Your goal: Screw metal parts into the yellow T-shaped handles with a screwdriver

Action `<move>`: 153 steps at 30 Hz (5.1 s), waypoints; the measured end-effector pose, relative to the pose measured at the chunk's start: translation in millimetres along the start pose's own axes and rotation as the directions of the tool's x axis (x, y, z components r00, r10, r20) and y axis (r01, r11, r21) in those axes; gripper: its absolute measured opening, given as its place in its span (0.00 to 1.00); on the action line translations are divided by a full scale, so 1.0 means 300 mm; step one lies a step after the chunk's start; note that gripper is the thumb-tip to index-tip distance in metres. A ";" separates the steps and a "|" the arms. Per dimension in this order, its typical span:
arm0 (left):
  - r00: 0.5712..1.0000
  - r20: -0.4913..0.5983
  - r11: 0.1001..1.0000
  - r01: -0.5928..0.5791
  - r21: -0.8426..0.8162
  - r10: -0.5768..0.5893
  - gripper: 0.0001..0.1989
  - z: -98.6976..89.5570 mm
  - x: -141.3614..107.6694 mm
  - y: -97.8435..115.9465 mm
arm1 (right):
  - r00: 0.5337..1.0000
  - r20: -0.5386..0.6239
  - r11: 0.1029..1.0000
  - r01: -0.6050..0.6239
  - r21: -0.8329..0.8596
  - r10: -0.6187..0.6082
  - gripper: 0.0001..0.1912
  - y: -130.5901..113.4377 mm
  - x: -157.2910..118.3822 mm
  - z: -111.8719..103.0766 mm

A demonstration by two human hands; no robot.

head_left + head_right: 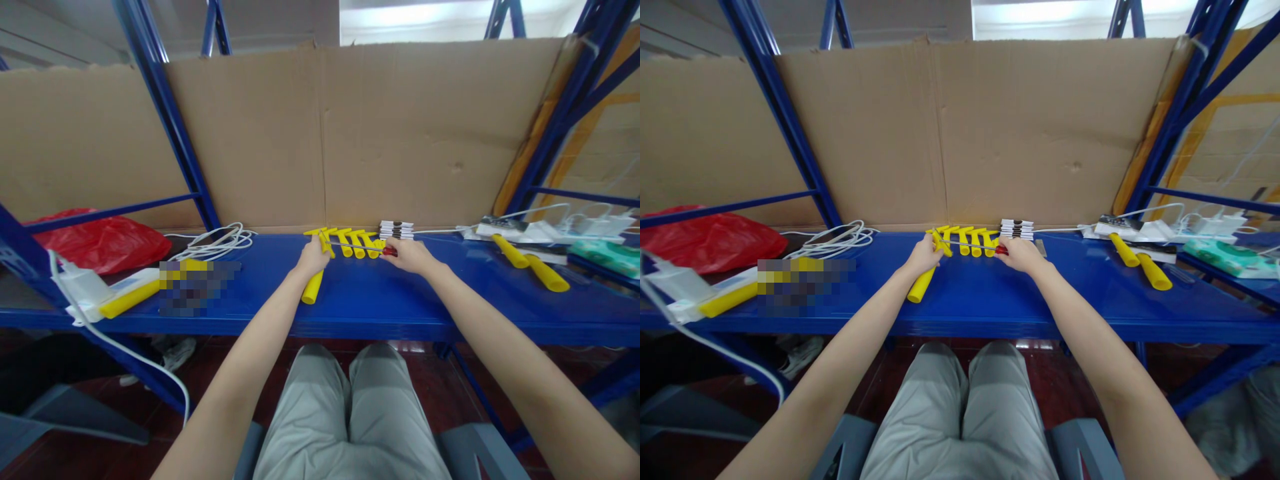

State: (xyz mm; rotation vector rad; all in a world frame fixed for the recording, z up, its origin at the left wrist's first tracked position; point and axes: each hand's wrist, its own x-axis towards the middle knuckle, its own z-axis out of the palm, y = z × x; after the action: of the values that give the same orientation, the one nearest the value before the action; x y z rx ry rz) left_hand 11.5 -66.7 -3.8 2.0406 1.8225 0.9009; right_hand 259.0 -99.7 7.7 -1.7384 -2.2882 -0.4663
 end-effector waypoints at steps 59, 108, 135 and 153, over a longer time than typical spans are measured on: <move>0.996 -0.037 0.996 -0.086 0.033 0.087 0.11 -0.003 0.001 -0.008 | 0.997 0.042 0.996 -0.070 -0.047 0.072 0.19 -0.007 -0.007 -0.010; 0.996 -0.070 0.998 -0.045 0.047 0.049 0.11 -0.005 0.006 -0.007 | 0.997 -0.081 1.000 0.007 -0.004 -0.007 0.14 0.030 -0.003 0.011; 0.997 -0.054 0.989 -0.052 0.142 0.060 0.09 -0.015 -0.003 0.007 | 0.999 0.007 0.998 -0.038 0.052 0.038 0.16 0.011 -0.008 -0.005; 0.998 -0.036 0.995 -0.054 0.078 0.057 0.12 -0.009 0.006 -0.003 | 1.000 0.008 0.998 0.018 0.059 -0.018 0.14 0.023 -0.005 -0.001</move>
State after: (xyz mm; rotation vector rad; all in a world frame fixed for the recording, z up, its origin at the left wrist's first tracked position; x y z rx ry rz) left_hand 9.2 -65.4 -1.8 2.1445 1.8561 0.9044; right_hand 266.0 -99.4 8.2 -1.6967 -2.3011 -0.3914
